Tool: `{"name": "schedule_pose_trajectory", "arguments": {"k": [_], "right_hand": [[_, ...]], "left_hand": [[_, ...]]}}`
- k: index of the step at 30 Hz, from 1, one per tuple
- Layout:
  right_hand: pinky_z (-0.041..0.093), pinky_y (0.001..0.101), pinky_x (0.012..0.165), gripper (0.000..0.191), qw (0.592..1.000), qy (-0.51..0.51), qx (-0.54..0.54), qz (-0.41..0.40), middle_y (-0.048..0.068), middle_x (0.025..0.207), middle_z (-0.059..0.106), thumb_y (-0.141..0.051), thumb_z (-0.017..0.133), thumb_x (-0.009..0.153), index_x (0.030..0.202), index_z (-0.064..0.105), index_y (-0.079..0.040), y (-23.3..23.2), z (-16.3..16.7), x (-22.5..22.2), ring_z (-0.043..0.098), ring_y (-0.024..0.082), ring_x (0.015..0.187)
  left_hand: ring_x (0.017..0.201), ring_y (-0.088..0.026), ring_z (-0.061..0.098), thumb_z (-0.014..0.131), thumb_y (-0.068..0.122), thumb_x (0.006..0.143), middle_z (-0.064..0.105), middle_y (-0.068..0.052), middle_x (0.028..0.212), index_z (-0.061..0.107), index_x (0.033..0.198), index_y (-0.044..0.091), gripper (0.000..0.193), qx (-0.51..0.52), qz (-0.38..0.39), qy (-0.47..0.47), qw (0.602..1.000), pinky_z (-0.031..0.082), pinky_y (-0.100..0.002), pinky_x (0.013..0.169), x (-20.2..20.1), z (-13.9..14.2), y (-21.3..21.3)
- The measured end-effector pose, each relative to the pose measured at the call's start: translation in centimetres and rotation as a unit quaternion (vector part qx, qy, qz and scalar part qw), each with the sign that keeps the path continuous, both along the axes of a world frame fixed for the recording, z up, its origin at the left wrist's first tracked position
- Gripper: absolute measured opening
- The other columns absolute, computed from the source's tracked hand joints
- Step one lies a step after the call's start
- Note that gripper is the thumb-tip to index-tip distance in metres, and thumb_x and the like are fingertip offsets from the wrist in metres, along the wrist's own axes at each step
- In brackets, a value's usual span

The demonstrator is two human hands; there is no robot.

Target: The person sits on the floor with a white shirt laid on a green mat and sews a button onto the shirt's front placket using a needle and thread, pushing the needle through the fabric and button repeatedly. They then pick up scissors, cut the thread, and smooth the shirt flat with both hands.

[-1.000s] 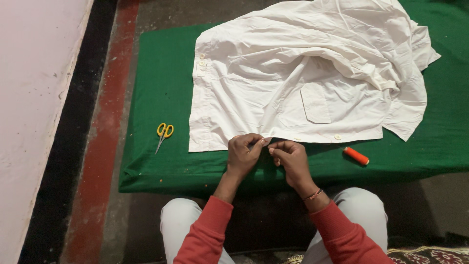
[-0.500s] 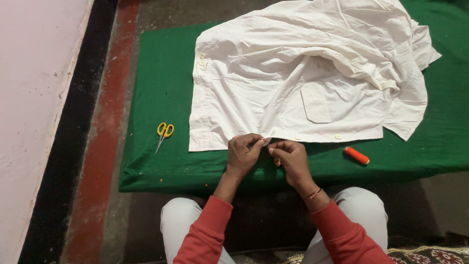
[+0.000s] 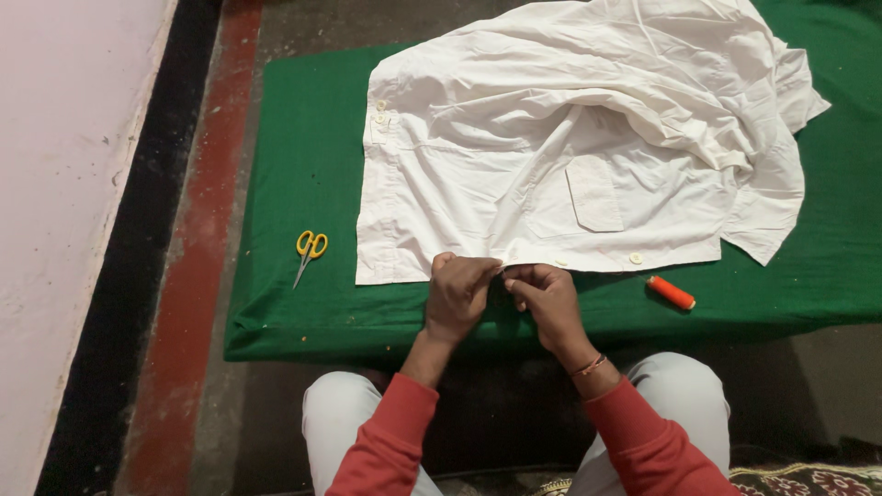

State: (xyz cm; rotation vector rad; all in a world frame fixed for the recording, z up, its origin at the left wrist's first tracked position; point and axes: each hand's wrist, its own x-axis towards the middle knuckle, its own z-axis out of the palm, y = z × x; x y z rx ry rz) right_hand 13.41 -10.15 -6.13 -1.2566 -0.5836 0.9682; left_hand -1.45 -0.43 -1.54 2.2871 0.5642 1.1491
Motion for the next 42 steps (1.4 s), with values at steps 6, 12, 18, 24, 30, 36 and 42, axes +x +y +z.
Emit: {"name": "schedule_pose_trajectory", "arguments": {"k": [6, 12, 18, 24, 30, 36, 42], "right_hand": [[0.045, 0.0234, 0.055, 0.010, 1.000, -0.023, -0.014, -0.005, 0.004, 0.076, 0.072, 0.002, 0.073, 0.085, 0.095, 0.076, 0.004, 0.0, -0.3, -0.1, 0.057, 0.008, 0.059], [0.046, 0.0234, 0.055, 0.008, 0.999, -0.032, -0.026, -0.010, 0.004, 0.074, 0.071, 0.000, 0.074, 0.086, 0.094, 0.075, 0.004, 0.0, -0.9, -0.2, 0.058, 0.008, 0.059], [0.047, 0.0244, 0.057, 0.004, 0.999, -0.047, -0.012, -0.019, 0.007, 0.073, 0.070, 0.001, 0.075, 0.088, 0.089, 0.073, 0.005, 0.0, -1.7, 0.1, 0.060, 0.010, 0.062], [0.053, 0.0260, 0.063, 0.002, 0.999, -0.033, -0.003, -0.021, 0.011, 0.077, 0.075, 0.004, 0.074, 0.086, 0.087, 0.074, 0.006, -0.1, -2.3, 0.1, 0.067, 0.013, 0.066], [0.057, 0.0281, 0.067, 0.015, 1.000, -0.006, 0.007, -0.022, 0.011, 0.080, 0.076, 0.011, 0.067, 0.078, 0.089, 0.073, 0.004, 0.2, -2.1, 0.5, 0.070, 0.015, 0.069], [0.056, 0.0292, 0.073, 0.013, 0.999, 0.026, 0.029, -0.023, 0.007, 0.086, 0.075, 0.008, 0.068, 0.085, 0.095, 0.073, 0.001, 0.4, -1.7, 0.6, 0.068, 0.013, 0.075], [0.057, 0.0286, 0.078, 0.017, 0.996, 0.046, 0.076, 0.001, 0.007, 0.096, 0.078, 0.007, 0.066, 0.088, 0.102, 0.074, 0.002, 0.2, -0.3, 0.2, 0.072, 0.016, 0.085]], "left_hand": [[0.093, -0.021, 0.072, 0.068, 0.009, 0.089, 0.077, -0.004, 0.097, 0.074, 0.100, 0.012, 0.013, 0.004, -0.008, 0.011, 1.000, 0.042, -0.041, 0.089, -0.1, 0.1, 0.1], [0.096, -0.021, 0.073, 0.066, 0.007, 0.091, 0.077, -0.002, 0.103, 0.074, 0.100, 0.014, 0.014, 0.010, -0.009, 0.003, 1.000, 0.042, -0.040, 0.089, -0.2, -0.2, 0.1], [0.094, -0.018, 0.072, 0.067, 0.005, 0.090, 0.077, 0.000, 0.105, 0.072, 0.101, 0.015, 0.016, 0.039, -0.008, 0.036, 0.999, 0.041, -0.041, 0.090, -0.3, -0.5, -0.4], [0.099, -0.018, 0.070, 0.069, 0.006, 0.089, 0.076, 0.001, 0.108, 0.071, 0.102, 0.015, 0.016, 0.052, -0.018, 0.018, 0.998, 0.041, -0.041, 0.092, -0.3, 0.4, -0.8], [0.106, -0.028, 0.070, 0.069, 0.008, 0.076, 0.076, -0.005, 0.113, 0.072, 0.094, 0.016, 0.020, 0.136, 0.041, 0.025, 0.989, 0.040, -0.045, 0.094, -0.8, 1.4, -1.6], [0.075, -0.026, 0.070, 0.079, 0.030, 0.090, 0.076, -0.013, 0.086, 0.076, 0.089, 0.007, 0.023, -0.514, 0.095, 0.004, 0.853, 0.056, -0.038, 0.068, -0.5, -0.8, -4.9], [0.087, -0.021, 0.073, 0.074, 0.032, 0.086, 0.074, -0.006, 0.091, 0.069, 0.099, 0.006, 0.029, -0.773, -0.063, -0.303, 0.553, 0.061, -0.038, 0.076, 0.9, -1.7, -2.6]]}}
